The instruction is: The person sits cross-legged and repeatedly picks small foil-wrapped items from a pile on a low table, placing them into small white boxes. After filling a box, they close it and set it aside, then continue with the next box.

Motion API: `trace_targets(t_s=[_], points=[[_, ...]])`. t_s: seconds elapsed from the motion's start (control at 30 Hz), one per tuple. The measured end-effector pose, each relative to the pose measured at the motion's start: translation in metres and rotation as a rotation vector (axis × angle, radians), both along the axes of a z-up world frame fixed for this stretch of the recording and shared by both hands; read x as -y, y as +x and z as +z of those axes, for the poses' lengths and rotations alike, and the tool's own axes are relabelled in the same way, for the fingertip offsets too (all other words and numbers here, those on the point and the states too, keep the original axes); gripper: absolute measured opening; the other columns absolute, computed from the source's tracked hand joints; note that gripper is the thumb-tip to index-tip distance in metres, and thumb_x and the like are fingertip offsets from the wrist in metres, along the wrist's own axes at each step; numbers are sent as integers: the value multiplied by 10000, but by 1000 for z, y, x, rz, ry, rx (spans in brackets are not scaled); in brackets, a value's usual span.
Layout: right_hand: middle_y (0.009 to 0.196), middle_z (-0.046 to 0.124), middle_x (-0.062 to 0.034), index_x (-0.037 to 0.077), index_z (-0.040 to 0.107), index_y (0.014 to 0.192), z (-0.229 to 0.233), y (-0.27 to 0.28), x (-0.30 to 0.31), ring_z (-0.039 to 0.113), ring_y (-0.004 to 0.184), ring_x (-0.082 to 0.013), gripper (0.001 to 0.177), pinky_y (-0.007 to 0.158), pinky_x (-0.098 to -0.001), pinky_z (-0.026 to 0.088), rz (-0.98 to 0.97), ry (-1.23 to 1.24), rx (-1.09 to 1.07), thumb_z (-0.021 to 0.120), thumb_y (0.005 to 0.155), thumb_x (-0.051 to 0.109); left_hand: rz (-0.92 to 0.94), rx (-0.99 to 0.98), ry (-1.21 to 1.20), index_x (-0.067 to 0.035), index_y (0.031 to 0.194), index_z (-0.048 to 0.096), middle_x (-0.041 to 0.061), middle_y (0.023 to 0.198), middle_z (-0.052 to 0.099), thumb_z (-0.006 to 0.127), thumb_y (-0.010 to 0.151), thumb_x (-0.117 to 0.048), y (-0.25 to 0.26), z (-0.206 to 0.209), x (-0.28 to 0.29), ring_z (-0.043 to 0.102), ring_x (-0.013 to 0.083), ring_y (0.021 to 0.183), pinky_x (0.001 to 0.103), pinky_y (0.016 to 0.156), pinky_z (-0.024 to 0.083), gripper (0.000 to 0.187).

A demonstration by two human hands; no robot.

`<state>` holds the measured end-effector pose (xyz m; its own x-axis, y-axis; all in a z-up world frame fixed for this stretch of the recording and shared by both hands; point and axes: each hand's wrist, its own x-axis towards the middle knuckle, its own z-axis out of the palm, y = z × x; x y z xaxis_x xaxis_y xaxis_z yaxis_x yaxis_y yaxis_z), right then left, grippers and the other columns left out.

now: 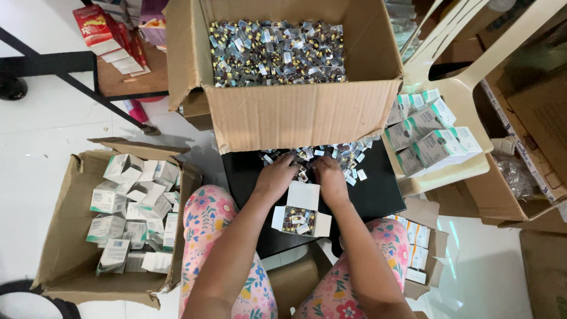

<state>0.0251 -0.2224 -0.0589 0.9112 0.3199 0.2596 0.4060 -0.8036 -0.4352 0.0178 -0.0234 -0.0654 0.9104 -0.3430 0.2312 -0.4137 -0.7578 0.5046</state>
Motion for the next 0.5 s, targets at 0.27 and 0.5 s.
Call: trace_targets(t_s=[0.27,0.5], points=[[970,682,-144,22,741,963,14,-8,3,680,799,-304,136,728,-408,544,-128,198,-131,720,831,1,-30,-43,138,-51,920,735,132,1126,675,588,862,-98,0,-15,-2,675,288,1102,408,800,603,165],[831,649,-67,17,711,974,84,-52,9,613,704,-139,96,660,-298,513,77,475,-134,747,886,30,19,-12,108,-60,961,735,119,1106,682,596,862,-96,0,-15,-6,677,298,1079,422,773,607,174]])
